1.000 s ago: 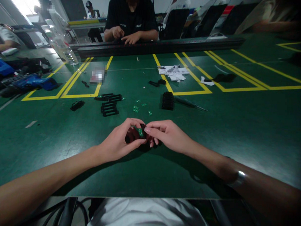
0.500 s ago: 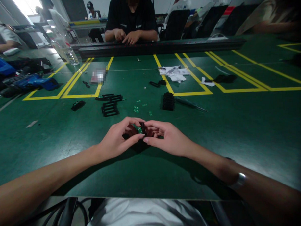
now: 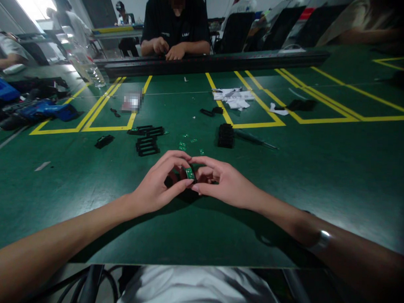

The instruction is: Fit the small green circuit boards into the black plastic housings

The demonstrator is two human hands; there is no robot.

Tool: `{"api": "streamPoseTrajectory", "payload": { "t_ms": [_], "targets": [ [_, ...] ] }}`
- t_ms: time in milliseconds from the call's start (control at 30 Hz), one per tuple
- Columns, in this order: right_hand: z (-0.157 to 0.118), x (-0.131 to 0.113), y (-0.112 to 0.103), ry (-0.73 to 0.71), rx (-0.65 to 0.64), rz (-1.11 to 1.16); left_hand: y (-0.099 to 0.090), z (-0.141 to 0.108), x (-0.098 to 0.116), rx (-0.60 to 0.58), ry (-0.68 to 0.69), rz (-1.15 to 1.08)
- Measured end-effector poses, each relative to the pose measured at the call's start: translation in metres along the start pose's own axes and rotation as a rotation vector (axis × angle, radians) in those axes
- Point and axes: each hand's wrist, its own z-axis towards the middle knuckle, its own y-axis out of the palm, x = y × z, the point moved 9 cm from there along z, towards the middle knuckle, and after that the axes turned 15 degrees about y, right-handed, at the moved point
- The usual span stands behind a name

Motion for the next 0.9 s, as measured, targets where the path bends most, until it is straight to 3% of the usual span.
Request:
{"api": "streamPoseTrajectory", "payload": {
  "t_ms": [400, 900],
  "targets": [
    [-0.0043, -0.0031, 0.0026, -0.039, 0.050, -0.197, 0.0025, 0.0024, 0.0081, -0.040, 0.045, -0.017],
    [-0.0081, -0.0088, 0.0002, -0.075, 0.166, -0.492, 0.0033, 0.0036, 0.0008, -0.056, -0.031, -0.068]
  ]
}}
